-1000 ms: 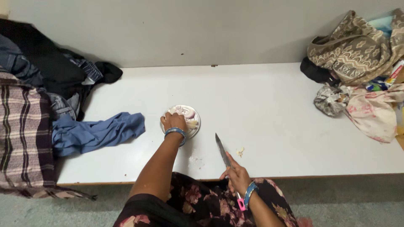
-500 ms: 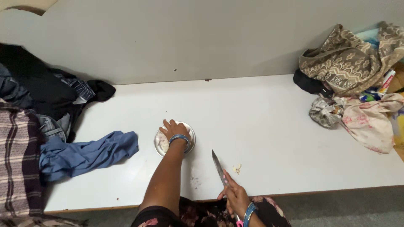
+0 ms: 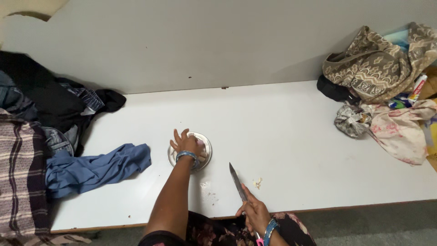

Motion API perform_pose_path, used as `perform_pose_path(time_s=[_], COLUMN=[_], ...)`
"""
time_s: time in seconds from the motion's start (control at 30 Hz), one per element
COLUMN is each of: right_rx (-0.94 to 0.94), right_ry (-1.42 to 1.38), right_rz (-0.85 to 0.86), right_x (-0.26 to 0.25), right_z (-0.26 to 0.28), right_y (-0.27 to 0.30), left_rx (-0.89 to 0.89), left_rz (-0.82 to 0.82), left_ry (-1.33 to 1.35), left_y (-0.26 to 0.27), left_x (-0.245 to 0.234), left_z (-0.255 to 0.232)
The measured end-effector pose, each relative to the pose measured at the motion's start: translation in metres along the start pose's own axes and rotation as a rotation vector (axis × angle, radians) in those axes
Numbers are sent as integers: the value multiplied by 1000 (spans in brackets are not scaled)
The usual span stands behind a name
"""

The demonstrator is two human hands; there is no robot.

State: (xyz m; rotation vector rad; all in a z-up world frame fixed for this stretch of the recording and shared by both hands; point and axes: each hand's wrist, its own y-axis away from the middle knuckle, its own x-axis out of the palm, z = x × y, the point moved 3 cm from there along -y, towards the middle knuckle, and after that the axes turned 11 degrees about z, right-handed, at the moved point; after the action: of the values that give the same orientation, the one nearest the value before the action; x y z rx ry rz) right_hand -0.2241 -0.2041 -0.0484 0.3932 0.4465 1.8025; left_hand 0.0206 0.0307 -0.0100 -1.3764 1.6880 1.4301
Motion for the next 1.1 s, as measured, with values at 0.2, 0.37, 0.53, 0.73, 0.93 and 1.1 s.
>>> perform_pose_path(time_s=[0.2, 0.37, 0.53, 0.73, 0.93, 1.1], right_rx=[-18, -2, -2, 2, -32, 45], right_ry=[42, 14, 47, 30, 3, 51], right_rz=[-6, 0, -14, -1, 0, -47], right_x=[1, 1, 0, -3, -2, -1], right_z=[-6, -8, -5, -10, -7, -2], right_y=[-4, -4, -4, -7, -7, -2], left_rx=[31, 97, 46, 27, 87, 326], left_rz=[-70, -34, 163, 251, 71, 165], left_ry=[101, -103, -243, -374, -112, 1086], left_y=[-11, -8, -3, -13, -20, 29], left_x=[7, 11, -8, 0, 1, 4], left_z=[27, 25, 1, -11, 1, 31])
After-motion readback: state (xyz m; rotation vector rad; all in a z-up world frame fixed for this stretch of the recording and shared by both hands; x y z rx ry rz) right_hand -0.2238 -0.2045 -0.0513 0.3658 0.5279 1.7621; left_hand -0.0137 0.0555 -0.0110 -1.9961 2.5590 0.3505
